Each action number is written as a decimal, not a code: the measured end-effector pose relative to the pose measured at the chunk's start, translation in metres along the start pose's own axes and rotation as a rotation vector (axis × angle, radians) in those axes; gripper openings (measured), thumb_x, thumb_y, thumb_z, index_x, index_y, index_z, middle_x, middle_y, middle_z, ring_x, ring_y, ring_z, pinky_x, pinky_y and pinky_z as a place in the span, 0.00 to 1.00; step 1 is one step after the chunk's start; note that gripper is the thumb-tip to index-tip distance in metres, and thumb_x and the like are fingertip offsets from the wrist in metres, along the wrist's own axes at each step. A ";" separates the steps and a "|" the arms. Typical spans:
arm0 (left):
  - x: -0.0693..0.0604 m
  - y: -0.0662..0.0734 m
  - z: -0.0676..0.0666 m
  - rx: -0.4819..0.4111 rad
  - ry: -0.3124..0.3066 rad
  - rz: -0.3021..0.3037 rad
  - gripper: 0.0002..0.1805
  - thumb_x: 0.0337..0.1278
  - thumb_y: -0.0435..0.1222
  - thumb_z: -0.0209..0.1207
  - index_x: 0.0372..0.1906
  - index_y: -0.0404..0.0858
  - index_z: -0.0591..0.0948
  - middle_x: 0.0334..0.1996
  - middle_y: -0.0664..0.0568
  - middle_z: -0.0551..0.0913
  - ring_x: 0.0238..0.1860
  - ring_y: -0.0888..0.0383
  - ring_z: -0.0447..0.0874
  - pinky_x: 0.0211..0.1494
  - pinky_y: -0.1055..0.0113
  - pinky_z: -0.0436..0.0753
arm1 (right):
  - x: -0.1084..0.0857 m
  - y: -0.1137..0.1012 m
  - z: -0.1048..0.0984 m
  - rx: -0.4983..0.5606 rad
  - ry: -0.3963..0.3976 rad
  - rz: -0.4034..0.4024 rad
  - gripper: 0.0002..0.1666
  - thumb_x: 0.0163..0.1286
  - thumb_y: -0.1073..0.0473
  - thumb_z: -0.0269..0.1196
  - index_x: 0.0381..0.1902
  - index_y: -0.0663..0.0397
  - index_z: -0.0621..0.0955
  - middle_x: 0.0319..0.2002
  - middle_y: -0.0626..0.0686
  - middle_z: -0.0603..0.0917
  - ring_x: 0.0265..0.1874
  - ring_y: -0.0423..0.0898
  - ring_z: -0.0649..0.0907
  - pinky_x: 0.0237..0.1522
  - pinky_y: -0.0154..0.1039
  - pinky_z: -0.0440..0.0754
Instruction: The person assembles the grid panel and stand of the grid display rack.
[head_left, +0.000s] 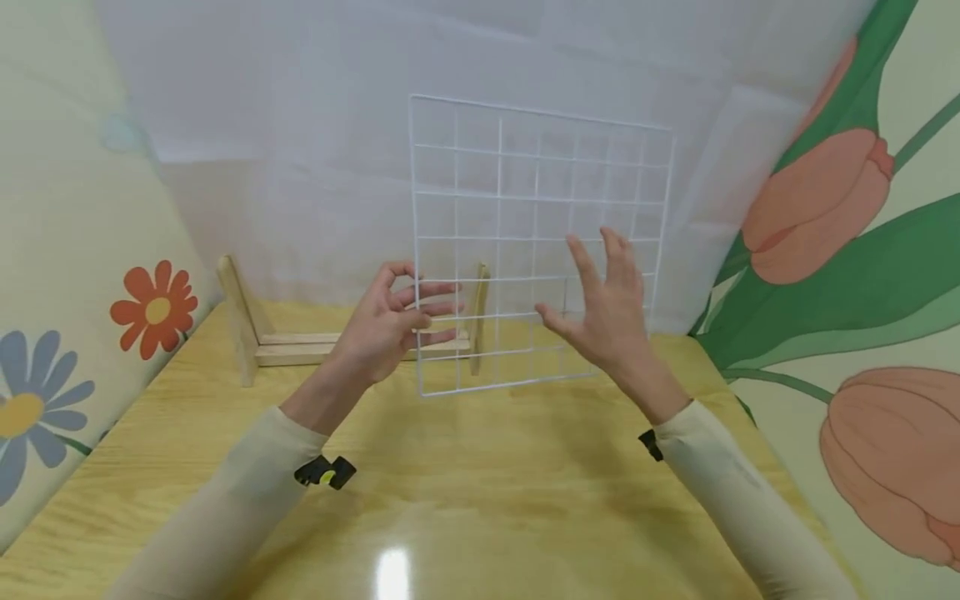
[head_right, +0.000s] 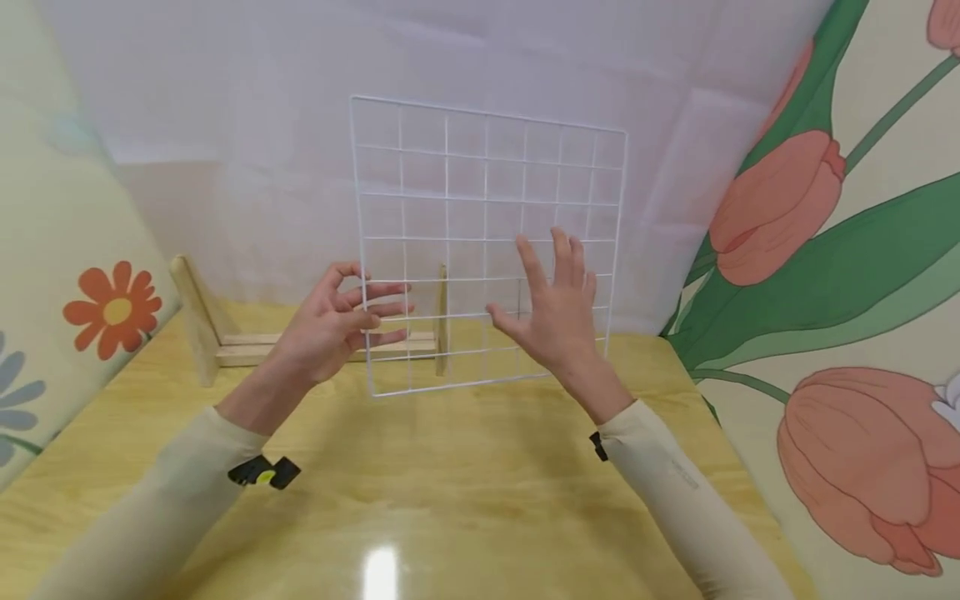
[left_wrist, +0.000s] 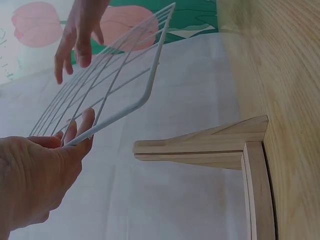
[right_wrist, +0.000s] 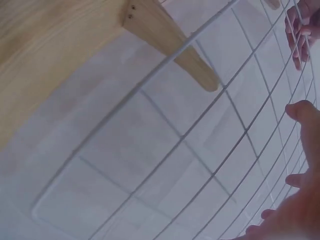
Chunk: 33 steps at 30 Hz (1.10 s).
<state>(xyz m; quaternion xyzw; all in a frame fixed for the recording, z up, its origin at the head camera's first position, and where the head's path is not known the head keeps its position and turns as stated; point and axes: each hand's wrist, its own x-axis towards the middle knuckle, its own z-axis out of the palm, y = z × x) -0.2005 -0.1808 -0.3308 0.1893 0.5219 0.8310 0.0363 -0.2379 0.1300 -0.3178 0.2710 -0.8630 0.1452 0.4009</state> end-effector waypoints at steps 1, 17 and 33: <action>-0.001 0.000 -0.002 0.000 0.004 0.002 0.27 0.60 0.10 0.39 0.55 0.41 0.58 0.66 0.27 0.69 0.60 0.36 0.78 0.57 0.37 0.79 | 0.004 -0.004 0.003 -0.010 -0.024 0.001 0.58 0.59 0.34 0.71 0.80 0.42 0.59 0.77 0.64 0.51 0.76 0.66 0.50 0.63 0.77 0.60; -0.026 0.018 -0.028 0.060 0.048 0.052 0.25 0.61 0.11 0.39 0.53 0.41 0.59 0.64 0.31 0.73 0.60 0.39 0.79 0.56 0.38 0.81 | 0.031 -0.053 0.045 -0.026 -0.044 0.081 0.50 0.62 0.36 0.67 0.76 0.49 0.65 0.75 0.62 0.59 0.73 0.68 0.55 0.63 0.74 0.65; -0.019 0.019 -0.062 0.158 -0.011 0.131 0.23 0.66 0.13 0.41 0.57 0.39 0.59 0.66 0.27 0.70 0.63 0.35 0.75 0.58 0.41 0.81 | 0.055 -0.075 0.066 0.124 0.158 0.089 0.38 0.52 0.55 0.74 0.60 0.65 0.78 0.57 0.66 0.75 0.67 0.72 0.61 0.57 0.63 0.78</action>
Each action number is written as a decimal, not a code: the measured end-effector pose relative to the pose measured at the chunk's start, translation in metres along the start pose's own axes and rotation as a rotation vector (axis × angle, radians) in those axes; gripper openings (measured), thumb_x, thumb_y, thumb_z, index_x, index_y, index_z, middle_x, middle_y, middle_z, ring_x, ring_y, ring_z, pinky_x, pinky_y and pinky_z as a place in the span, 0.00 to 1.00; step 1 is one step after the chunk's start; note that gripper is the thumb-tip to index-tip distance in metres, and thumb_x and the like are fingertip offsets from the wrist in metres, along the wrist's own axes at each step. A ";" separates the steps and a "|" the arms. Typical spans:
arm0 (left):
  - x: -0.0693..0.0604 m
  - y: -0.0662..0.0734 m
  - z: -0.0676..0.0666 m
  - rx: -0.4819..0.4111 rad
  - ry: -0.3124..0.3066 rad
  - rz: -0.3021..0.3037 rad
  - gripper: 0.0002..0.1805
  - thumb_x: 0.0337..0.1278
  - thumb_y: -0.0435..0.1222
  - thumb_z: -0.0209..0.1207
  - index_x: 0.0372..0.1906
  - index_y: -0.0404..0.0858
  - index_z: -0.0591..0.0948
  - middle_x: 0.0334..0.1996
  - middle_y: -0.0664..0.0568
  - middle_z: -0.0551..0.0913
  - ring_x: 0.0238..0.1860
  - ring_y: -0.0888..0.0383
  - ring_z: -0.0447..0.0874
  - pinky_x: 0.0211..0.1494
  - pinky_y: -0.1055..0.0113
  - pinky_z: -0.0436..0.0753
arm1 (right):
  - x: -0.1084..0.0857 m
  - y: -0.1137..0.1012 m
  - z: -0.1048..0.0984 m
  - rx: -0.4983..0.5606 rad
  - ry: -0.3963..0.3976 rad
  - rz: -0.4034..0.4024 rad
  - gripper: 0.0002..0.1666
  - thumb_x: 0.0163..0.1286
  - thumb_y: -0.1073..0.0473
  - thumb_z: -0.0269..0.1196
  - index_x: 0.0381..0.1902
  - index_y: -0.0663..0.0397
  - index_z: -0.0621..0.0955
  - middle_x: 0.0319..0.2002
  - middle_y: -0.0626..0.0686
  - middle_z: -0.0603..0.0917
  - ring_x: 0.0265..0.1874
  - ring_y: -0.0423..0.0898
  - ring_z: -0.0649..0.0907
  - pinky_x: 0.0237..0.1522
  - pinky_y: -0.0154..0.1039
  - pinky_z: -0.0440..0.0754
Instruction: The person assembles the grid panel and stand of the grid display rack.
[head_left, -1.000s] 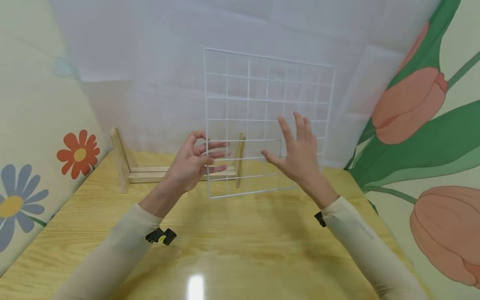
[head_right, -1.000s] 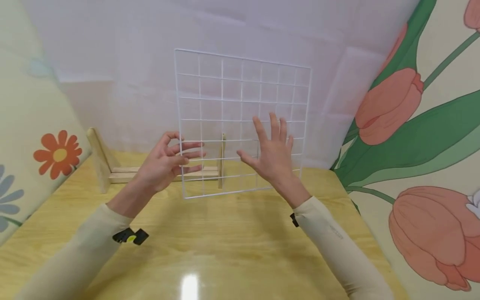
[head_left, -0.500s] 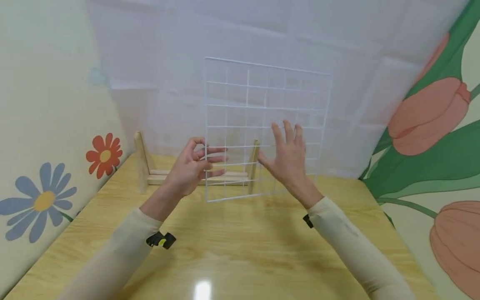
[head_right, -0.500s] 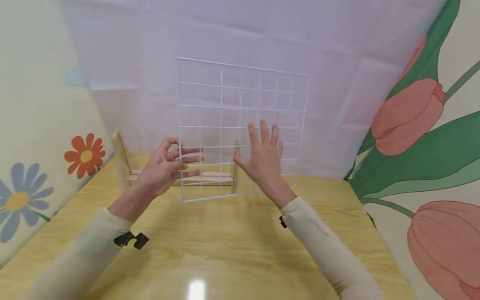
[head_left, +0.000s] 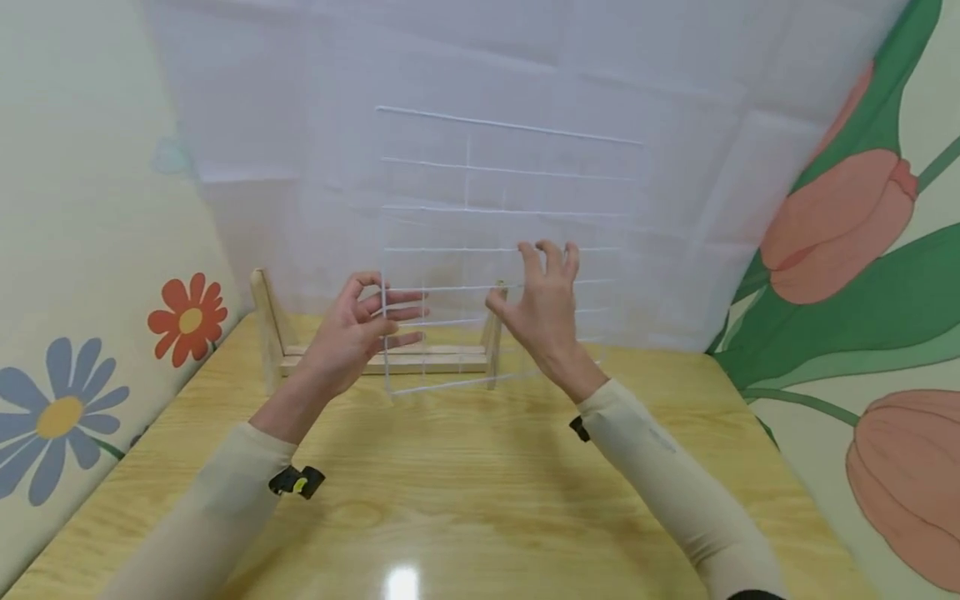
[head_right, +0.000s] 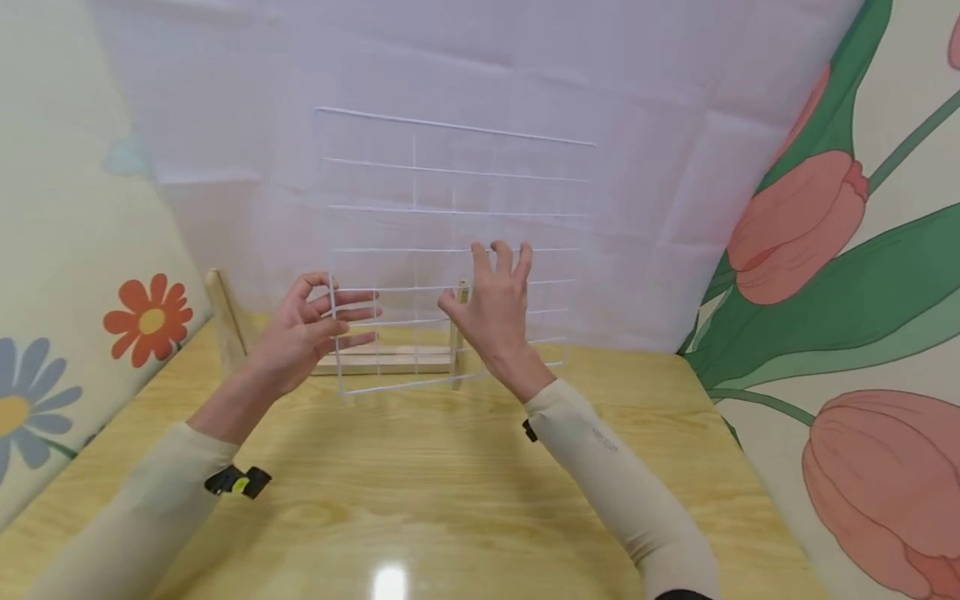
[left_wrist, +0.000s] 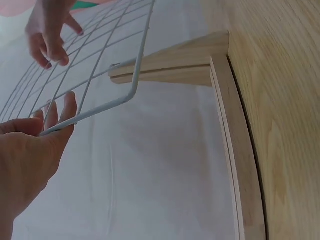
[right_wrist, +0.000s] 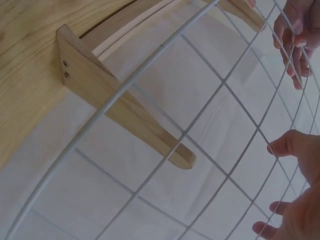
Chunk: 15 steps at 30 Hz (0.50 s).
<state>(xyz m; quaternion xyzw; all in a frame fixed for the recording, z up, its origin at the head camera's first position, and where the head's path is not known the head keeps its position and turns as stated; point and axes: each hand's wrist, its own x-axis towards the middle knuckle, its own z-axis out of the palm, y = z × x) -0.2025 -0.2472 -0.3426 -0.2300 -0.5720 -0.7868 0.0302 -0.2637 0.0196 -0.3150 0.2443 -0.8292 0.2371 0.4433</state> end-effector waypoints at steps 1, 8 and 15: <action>-0.001 0.000 -0.002 0.018 -0.004 0.014 0.23 0.67 0.14 0.42 0.59 0.38 0.59 0.66 0.28 0.70 0.63 0.36 0.75 0.59 0.41 0.80 | 0.001 0.000 0.001 0.002 -0.002 -0.001 0.38 0.52 0.54 0.75 0.59 0.65 0.78 0.57 0.66 0.75 0.67 0.72 0.62 0.61 0.63 0.75; -0.005 0.014 -0.014 0.323 0.065 0.154 0.20 0.75 0.32 0.56 0.65 0.40 0.65 0.62 0.35 0.76 0.61 0.44 0.77 0.61 0.60 0.81 | 0.011 -0.001 -0.002 0.035 0.015 0.062 0.38 0.52 0.52 0.76 0.59 0.64 0.80 0.55 0.64 0.74 0.62 0.67 0.65 0.49 0.56 0.82; -0.012 0.035 -0.043 0.795 0.417 0.330 0.19 0.77 0.41 0.53 0.63 0.37 0.71 0.56 0.44 0.80 0.58 0.51 0.77 0.63 0.58 0.74 | 0.031 -0.003 -0.010 0.002 0.039 0.025 0.40 0.54 0.48 0.78 0.59 0.63 0.79 0.55 0.63 0.74 0.62 0.64 0.64 0.58 0.55 0.76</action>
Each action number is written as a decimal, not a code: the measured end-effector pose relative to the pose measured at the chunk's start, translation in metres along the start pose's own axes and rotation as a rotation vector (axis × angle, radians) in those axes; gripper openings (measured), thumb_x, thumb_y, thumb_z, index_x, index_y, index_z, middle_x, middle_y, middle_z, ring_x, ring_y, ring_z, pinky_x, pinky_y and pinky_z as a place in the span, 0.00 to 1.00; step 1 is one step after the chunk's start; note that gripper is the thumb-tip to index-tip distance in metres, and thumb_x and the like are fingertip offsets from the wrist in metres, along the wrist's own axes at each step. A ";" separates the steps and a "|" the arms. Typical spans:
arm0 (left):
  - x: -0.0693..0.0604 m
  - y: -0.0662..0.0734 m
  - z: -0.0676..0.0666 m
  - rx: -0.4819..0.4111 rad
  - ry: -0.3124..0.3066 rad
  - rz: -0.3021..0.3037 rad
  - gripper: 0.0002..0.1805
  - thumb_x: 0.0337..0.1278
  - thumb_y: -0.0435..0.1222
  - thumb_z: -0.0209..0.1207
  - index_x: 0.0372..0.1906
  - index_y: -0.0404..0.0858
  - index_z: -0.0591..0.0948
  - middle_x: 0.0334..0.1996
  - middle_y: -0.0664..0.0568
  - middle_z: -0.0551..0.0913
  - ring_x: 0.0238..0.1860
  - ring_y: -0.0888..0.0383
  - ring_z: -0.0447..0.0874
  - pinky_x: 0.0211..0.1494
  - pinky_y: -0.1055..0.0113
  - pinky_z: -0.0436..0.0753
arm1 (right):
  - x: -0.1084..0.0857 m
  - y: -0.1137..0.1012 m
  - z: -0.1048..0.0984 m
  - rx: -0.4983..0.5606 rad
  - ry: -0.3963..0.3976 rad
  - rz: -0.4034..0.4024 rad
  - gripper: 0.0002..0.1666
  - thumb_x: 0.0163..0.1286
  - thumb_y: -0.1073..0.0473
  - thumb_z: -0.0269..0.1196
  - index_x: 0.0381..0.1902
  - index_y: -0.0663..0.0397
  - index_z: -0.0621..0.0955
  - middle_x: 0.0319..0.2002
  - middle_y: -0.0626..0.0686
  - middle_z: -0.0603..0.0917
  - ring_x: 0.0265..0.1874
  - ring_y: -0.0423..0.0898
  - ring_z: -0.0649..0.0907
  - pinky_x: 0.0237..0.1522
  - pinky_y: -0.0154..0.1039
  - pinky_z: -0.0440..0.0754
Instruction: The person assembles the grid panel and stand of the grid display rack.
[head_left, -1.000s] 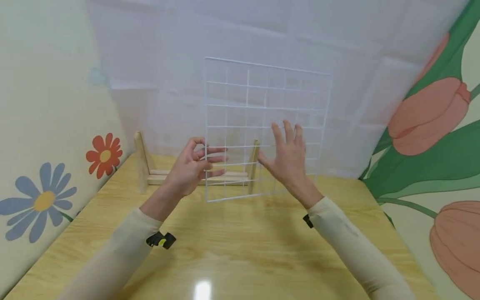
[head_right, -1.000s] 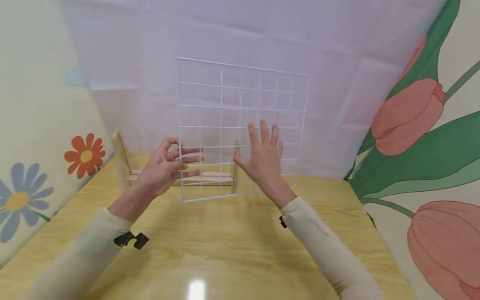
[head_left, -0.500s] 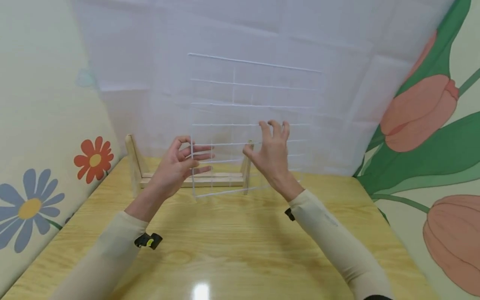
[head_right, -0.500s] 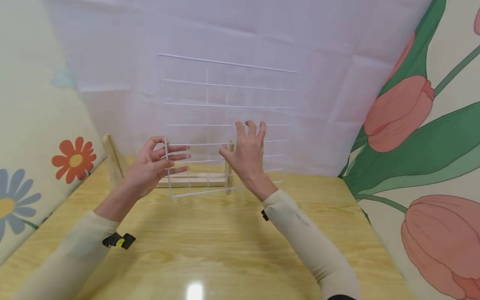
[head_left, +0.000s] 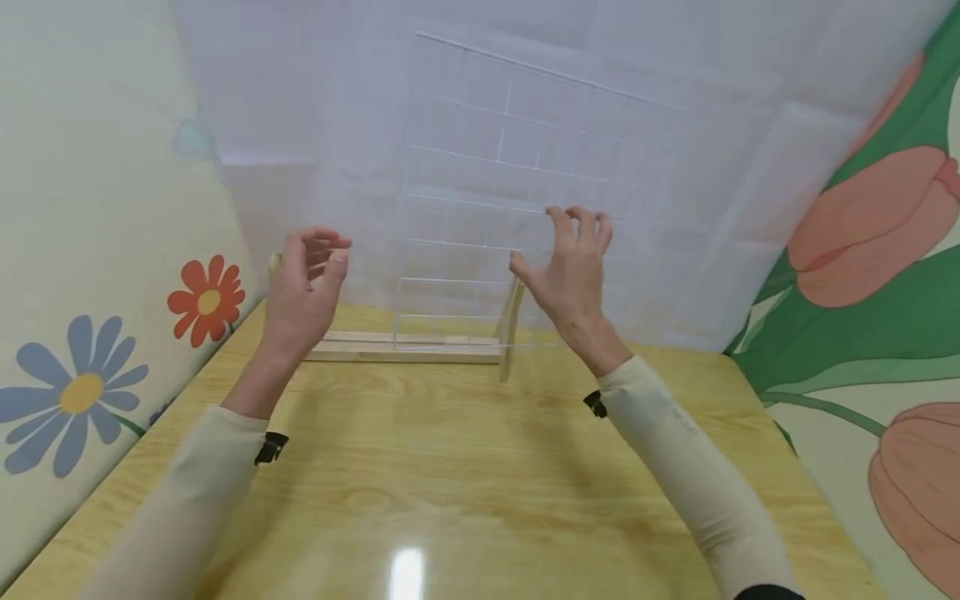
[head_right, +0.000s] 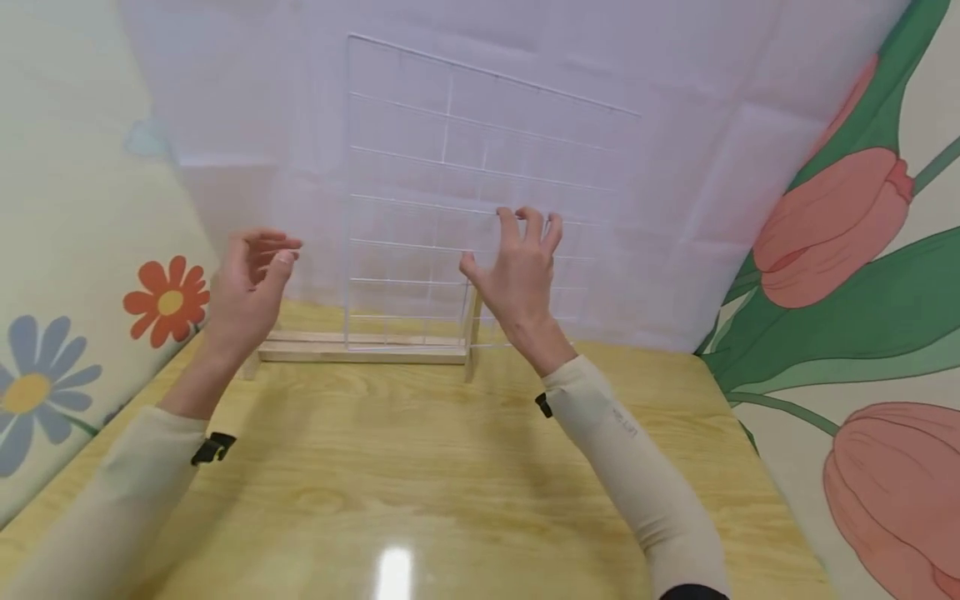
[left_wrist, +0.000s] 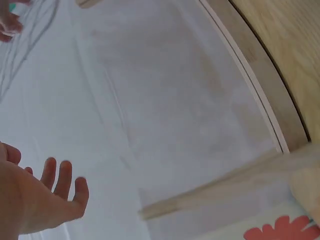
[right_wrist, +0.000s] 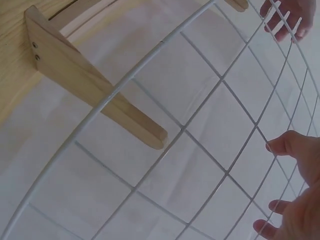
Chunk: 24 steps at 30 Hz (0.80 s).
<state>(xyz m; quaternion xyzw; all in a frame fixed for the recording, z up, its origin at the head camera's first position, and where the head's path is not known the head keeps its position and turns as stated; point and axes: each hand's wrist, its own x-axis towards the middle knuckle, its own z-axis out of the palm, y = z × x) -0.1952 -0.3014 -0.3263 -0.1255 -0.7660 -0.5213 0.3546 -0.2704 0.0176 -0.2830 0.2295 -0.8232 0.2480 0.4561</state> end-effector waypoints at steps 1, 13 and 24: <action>0.001 -0.002 -0.005 0.088 0.047 0.000 0.19 0.76 0.42 0.52 0.64 0.37 0.72 0.57 0.46 0.79 0.58 0.52 0.76 0.64 0.56 0.73 | 0.003 0.000 -0.002 -0.005 0.005 -0.010 0.40 0.54 0.47 0.78 0.59 0.64 0.79 0.54 0.63 0.75 0.61 0.64 0.65 0.61 0.55 0.73; 0.006 -0.050 -0.040 0.308 0.104 -0.195 0.34 0.70 0.43 0.53 0.77 0.41 0.62 0.74 0.45 0.63 0.71 0.46 0.59 0.73 0.47 0.64 | 0.036 -0.009 -0.020 0.053 0.032 0.019 0.39 0.57 0.45 0.75 0.60 0.61 0.80 0.55 0.61 0.77 0.60 0.57 0.69 0.68 0.49 0.61; -0.004 -0.065 -0.038 0.161 -0.049 -0.380 0.36 0.76 0.36 0.43 0.83 0.52 0.48 0.80 0.47 0.51 0.76 0.48 0.52 0.72 0.41 0.65 | 0.056 -0.027 -0.036 0.139 0.060 0.070 0.39 0.57 0.42 0.76 0.62 0.56 0.80 0.56 0.57 0.77 0.60 0.50 0.71 0.68 0.39 0.60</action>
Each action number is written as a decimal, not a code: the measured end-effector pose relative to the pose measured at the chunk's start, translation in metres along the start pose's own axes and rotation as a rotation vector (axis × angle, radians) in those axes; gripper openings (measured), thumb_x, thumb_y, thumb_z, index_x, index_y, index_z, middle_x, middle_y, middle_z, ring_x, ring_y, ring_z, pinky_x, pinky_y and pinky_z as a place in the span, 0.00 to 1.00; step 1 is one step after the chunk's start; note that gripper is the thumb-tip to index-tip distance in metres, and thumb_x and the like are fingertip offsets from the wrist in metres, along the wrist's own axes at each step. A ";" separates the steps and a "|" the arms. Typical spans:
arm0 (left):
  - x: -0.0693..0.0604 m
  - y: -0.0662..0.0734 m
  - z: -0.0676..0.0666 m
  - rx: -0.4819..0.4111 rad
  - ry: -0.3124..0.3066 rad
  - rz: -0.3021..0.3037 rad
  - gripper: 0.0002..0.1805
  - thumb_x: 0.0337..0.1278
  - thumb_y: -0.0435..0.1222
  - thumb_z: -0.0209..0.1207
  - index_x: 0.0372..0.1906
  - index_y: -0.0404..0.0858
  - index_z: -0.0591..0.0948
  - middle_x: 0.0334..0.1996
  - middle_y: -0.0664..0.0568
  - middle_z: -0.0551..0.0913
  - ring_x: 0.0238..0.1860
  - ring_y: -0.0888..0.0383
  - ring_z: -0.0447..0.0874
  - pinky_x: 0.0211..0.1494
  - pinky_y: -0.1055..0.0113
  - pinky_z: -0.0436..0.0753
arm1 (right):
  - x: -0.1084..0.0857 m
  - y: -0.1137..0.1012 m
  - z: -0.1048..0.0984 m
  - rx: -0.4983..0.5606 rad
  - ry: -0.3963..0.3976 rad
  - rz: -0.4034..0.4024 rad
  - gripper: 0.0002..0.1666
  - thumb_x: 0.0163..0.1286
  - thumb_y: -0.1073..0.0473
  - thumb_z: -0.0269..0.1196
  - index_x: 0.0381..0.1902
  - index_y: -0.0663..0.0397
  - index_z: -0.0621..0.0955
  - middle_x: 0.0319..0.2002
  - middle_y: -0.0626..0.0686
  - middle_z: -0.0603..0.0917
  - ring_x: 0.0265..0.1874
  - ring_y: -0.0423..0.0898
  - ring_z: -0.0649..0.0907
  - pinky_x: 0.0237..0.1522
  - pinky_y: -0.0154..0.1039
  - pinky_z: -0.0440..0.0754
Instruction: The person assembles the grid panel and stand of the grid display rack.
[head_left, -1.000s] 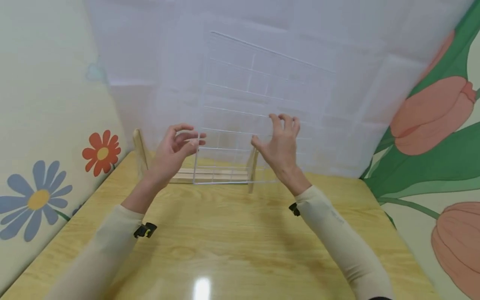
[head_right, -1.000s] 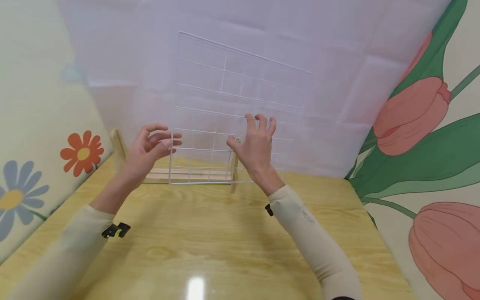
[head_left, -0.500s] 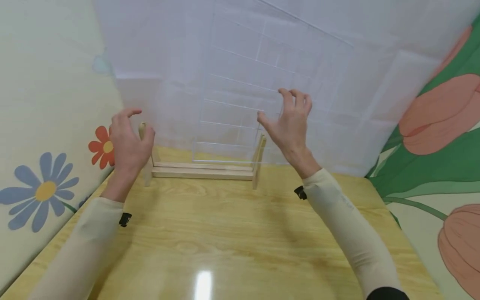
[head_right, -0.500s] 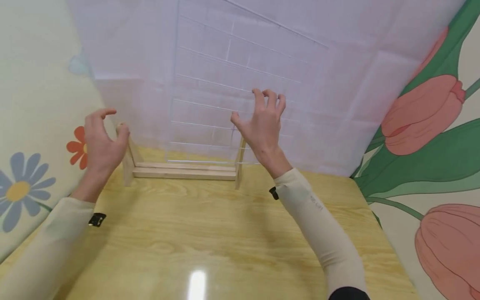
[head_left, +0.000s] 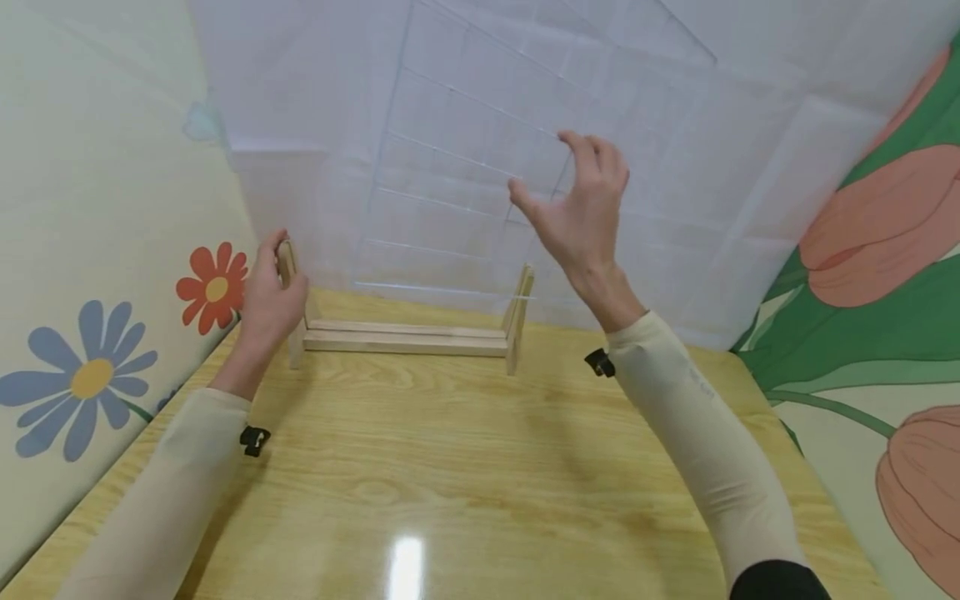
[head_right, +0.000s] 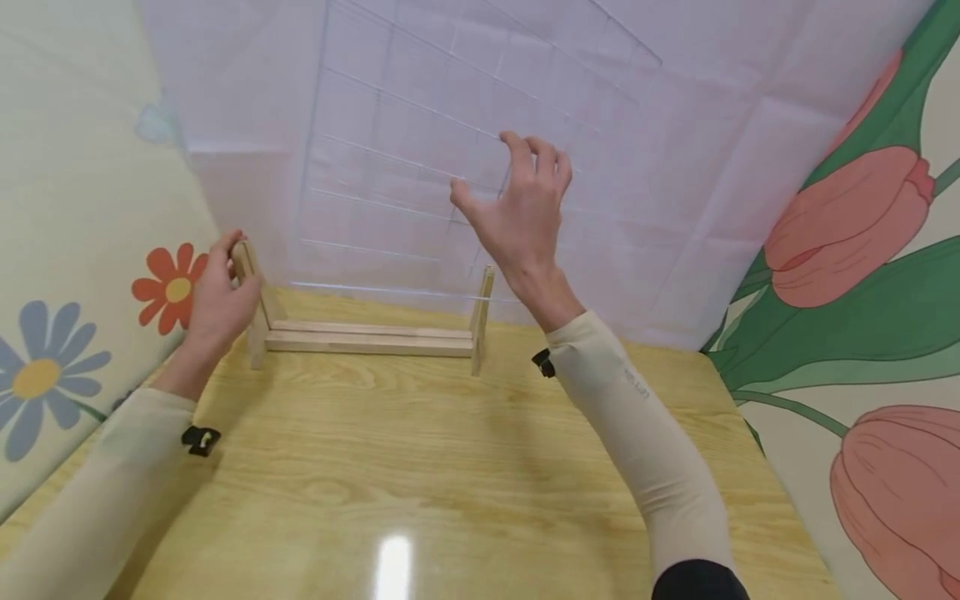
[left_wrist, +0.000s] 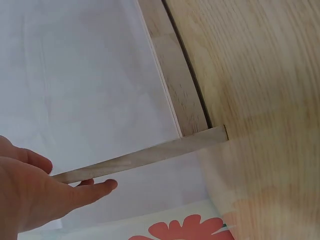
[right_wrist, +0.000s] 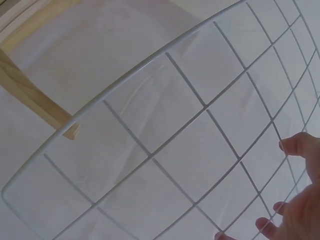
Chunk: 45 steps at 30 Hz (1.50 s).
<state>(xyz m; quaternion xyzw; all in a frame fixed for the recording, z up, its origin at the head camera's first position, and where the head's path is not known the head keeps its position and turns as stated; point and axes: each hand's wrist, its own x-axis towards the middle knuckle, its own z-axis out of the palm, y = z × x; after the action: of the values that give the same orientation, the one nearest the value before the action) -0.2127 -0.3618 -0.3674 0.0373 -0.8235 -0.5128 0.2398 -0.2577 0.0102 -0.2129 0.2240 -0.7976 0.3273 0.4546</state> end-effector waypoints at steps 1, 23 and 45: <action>0.000 0.000 0.000 0.005 0.003 -0.003 0.35 0.77 0.36 0.41 0.83 0.52 0.49 0.80 0.47 0.51 0.76 0.47 0.52 0.72 0.41 0.64 | 0.002 -0.001 -0.001 0.015 0.007 0.001 0.39 0.57 0.43 0.77 0.61 0.56 0.80 0.55 0.57 0.77 0.59 0.50 0.71 0.68 0.39 0.60; -0.011 0.018 0.025 -0.121 -0.089 0.073 0.32 0.70 0.21 0.48 0.76 0.40 0.64 0.74 0.44 0.64 0.65 0.35 0.71 0.60 0.44 0.80 | 0.019 -0.011 -0.016 0.159 0.097 -0.007 0.42 0.55 0.41 0.78 0.62 0.55 0.80 0.59 0.53 0.77 0.61 0.42 0.71 0.67 0.36 0.63; -0.028 0.030 0.046 -0.160 -0.194 0.113 0.32 0.69 0.20 0.52 0.76 0.36 0.64 0.73 0.44 0.66 0.64 0.36 0.72 0.56 0.48 0.84 | 0.007 0.012 -0.004 0.046 0.058 0.071 0.41 0.54 0.39 0.78 0.60 0.53 0.81 0.58 0.54 0.75 0.64 0.44 0.65 0.64 0.33 0.63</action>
<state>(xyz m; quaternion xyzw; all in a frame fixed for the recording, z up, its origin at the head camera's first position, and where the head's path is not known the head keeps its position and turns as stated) -0.2029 -0.3013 -0.3681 -0.0780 -0.8002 -0.5636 0.1898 -0.2670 0.0210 -0.2096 0.1965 -0.7837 0.3680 0.4602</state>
